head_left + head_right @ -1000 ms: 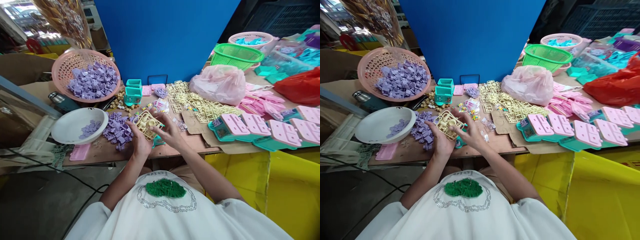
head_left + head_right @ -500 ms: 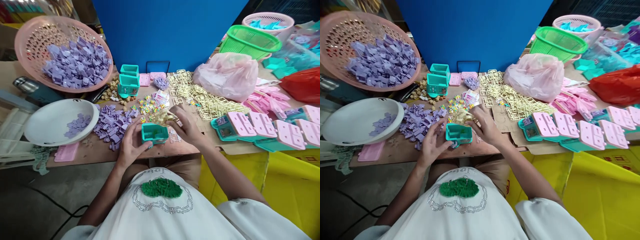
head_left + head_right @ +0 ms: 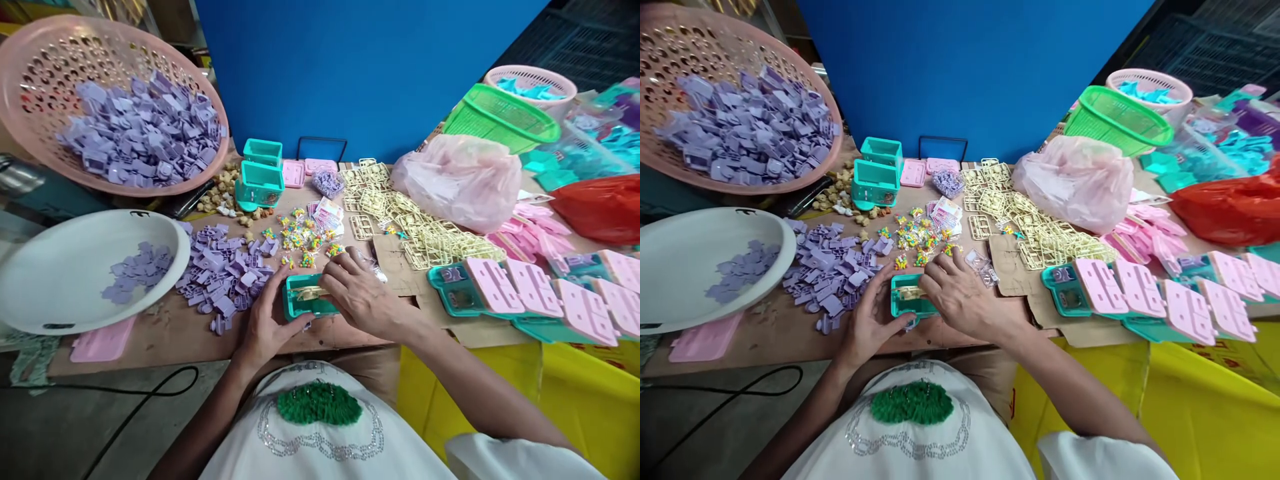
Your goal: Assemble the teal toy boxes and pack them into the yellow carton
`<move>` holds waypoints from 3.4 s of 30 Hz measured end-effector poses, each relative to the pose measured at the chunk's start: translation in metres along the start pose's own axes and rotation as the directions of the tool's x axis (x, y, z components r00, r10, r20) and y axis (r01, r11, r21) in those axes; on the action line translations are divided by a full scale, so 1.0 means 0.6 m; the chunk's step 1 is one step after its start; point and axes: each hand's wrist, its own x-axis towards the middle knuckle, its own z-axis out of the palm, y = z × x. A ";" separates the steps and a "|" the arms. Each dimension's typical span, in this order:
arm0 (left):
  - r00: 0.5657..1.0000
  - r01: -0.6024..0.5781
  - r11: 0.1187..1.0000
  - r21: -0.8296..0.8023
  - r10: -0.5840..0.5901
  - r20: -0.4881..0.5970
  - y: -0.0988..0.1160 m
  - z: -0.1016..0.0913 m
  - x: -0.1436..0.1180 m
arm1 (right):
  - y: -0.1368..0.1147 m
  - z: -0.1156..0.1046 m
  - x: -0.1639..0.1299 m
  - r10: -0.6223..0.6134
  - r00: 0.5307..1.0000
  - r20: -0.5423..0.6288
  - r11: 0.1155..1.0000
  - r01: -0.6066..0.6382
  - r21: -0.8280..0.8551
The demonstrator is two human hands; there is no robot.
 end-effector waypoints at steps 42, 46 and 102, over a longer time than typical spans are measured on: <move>0.924 -0.369 0.870 0.328 0.380 0.033 0.051 -0.009 0.038 | 0.264 0.111 0.155 0.716 0.678 0.169 0.672 -0.734 0.096; 0.929 -0.361 0.877 0.319 0.367 0.042 0.052 -0.013 0.038 | 0.288 0.120 0.170 0.764 0.616 0.194 0.594 -0.788 0.161; 0.995 -0.090 0.984 0.151 0.094 -0.017 0.057 -0.020 0.044 | 0.054 -0.026 -0.174 0.486 0.773 -0.409 0.867 -0.367 0.336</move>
